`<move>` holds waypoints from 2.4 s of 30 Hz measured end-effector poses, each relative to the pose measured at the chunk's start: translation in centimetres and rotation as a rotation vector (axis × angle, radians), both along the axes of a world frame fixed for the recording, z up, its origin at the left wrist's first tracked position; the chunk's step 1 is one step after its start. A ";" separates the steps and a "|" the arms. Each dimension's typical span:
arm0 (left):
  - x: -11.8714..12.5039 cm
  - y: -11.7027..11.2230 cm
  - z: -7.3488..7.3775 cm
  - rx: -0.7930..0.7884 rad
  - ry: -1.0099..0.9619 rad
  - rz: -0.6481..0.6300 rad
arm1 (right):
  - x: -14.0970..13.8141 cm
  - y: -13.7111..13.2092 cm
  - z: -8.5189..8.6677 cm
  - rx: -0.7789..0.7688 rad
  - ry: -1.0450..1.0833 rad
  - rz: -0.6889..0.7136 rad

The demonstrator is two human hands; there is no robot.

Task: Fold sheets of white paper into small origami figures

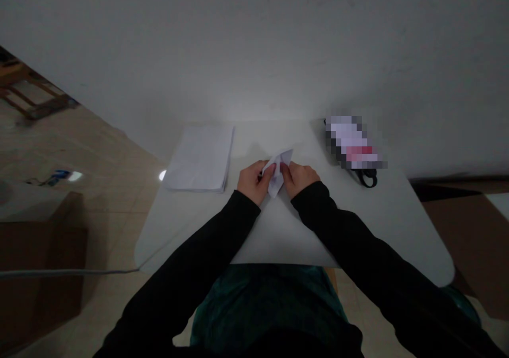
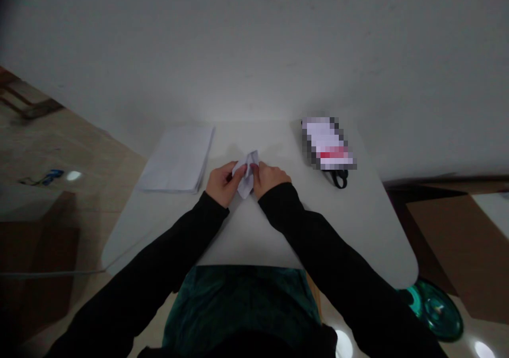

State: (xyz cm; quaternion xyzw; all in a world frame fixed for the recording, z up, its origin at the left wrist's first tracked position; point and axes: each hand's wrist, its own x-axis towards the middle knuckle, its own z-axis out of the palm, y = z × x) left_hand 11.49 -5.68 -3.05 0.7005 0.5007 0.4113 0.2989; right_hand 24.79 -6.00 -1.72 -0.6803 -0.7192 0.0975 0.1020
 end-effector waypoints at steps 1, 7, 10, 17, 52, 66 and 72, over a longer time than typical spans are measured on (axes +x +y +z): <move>0.1 0.0 0.0 0.024 0.020 0.004 | 0.1 0.1 0.0 0.010 -0.003 -0.026; 0.5 0.2 -0.6 0.129 0.108 0.021 | 1.1 0.9 -0.4 0.053 0.067 -0.101; 0.5 0.3 -0.8 0.146 0.112 0.049 | 0.9 1.1 -0.6 0.082 0.127 -0.092; 0.4 0.4 -0.6 0.167 0.126 0.172 | -0.5 0.3 -1.0 0.197 0.059 -0.005; 0.4 2.8 -0.4 0.011 -0.161 0.072 | 1.1 3.5 -3.4 0.351 0.986 0.022; 0.8 2.6 -0.4 -0.028 -0.286 0.030 | 1.0 2.6 -2.0 0.531 0.876 0.051; 0.9 2.5 0.0 0.056 -0.279 0.098 | 0.6 2.0 -1.9 0.450 0.918 0.060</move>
